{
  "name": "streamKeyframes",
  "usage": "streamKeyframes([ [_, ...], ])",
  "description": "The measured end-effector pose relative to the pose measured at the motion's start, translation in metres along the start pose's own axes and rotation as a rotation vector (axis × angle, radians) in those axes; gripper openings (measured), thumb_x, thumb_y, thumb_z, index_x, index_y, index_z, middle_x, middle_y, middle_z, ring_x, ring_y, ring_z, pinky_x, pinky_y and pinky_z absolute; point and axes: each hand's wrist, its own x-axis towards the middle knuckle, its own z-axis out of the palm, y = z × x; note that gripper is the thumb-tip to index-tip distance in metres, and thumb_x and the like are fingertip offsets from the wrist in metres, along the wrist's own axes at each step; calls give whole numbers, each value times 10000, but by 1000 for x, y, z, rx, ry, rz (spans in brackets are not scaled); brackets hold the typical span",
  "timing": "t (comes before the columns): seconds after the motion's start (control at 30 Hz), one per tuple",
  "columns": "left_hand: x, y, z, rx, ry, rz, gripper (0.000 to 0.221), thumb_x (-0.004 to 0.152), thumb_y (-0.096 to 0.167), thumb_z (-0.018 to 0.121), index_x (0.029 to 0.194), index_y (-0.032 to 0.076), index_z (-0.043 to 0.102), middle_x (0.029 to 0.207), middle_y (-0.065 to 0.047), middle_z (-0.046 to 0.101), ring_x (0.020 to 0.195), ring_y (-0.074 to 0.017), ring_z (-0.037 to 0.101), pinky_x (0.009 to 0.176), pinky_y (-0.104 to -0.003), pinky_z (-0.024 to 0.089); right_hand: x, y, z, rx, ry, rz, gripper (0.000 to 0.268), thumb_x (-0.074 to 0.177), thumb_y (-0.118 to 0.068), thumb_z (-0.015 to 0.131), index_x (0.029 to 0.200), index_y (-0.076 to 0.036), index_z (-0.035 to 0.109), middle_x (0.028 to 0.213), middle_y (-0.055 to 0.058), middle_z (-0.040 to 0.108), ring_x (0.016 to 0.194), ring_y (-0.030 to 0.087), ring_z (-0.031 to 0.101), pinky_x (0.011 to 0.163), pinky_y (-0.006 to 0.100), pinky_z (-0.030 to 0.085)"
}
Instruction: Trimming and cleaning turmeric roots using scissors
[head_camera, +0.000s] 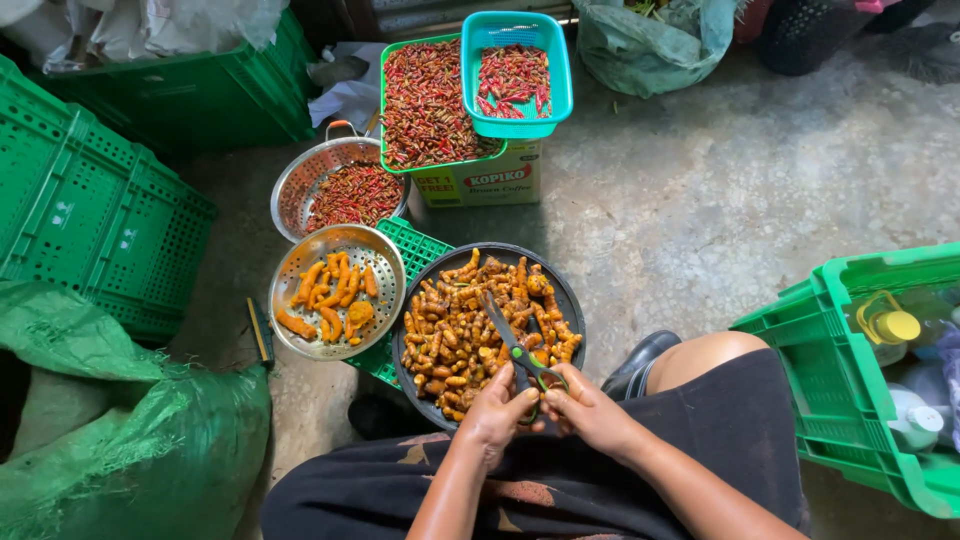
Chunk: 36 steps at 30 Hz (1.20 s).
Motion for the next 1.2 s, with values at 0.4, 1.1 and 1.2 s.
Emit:
streamKeyframes([
  [0.4,-23,11,-22,1034,424,170,536,784,147,534,1302,221,419,1112,-123,659,1021,-364,606,866,-503,461,-15,-23,14,-330,29,84,303,1028,-262,519,1315,-177,469,804,17,582,622,90,516,495,224,432],
  [1.1,-35,-19,-134,-452,635,134,163,992,179,646,962,39,569,772,-76,585,481,-96,407,470,-315,479,80,-37,-101,-925,410,273,279,978,-241,567,1103,-177,808,1234,26,769,1178,215,695,992,391,521],
  [1.2,-31,-43,-158,-329,649,25,381,1013,335,615,739,72,592,510,-59,446,449,-218,506,427,-276,377,123,3,-103,-928,439,158,401,947,-258,571,1311,-129,679,1328,104,701,1253,301,635,1043,460,477],
])
